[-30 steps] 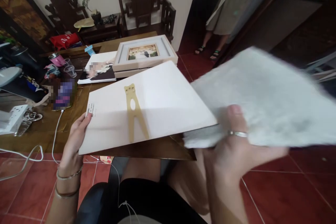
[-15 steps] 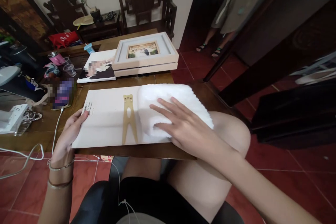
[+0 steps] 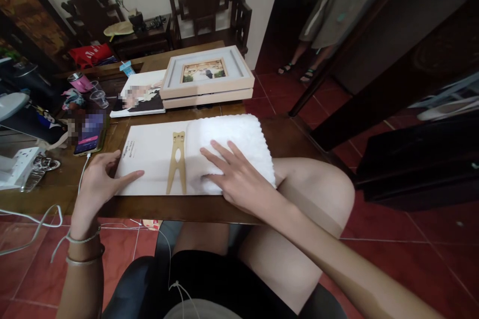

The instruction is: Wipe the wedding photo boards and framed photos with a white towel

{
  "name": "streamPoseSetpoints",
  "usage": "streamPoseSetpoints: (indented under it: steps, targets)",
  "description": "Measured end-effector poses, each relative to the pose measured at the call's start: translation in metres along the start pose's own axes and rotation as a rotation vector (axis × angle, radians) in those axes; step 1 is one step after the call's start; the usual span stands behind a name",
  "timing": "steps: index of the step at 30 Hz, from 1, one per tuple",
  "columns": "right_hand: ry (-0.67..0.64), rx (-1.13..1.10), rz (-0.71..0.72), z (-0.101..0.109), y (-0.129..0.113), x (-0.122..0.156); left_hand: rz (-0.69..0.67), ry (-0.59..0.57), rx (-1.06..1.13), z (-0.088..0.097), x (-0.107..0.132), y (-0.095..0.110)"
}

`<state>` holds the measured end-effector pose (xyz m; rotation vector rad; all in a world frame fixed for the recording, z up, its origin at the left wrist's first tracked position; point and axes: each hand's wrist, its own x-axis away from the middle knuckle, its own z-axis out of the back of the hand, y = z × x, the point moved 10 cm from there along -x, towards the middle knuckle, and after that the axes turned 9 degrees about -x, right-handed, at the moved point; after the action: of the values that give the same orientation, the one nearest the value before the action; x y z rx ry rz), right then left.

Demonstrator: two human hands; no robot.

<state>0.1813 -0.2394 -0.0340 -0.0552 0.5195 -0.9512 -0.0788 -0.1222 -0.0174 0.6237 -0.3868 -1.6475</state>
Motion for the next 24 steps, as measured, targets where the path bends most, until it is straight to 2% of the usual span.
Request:
streamPoseSetpoints:
  steps: [3, 6, 9, 11, 16, 24]
  targets:
    - [-0.006, -0.002, -0.016, -0.002, 0.001, 0.000, -0.104, 0.063, -0.194, 0.002, 0.005, 0.008]
    - [0.002, -0.004, -0.022, 0.001, 0.001, -0.001, -0.207, -0.030, -0.153, -0.015, 0.008, 0.015]
    - [-0.046, -0.020, -0.011, 0.005, 0.002, -0.007, -0.257, -0.069, -0.102, -0.027, 0.011, 0.018]
    - [-0.078, -0.034, -0.019, 0.006, 0.007, -0.014, -0.288, -0.077, -0.074, -0.030, 0.013, 0.020]
    - [-0.060, -0.053, -0.058, 0.013, 0.020, -0.031, -0.317, -0.131, -0.036, -0.033, 0.013, 0.021]
    - [-0.110, -0.156, -0.030, 0.023, -0.022, 0.008, -0.323, -0.135, -0.014, -0.031, 0.010, 0.019]
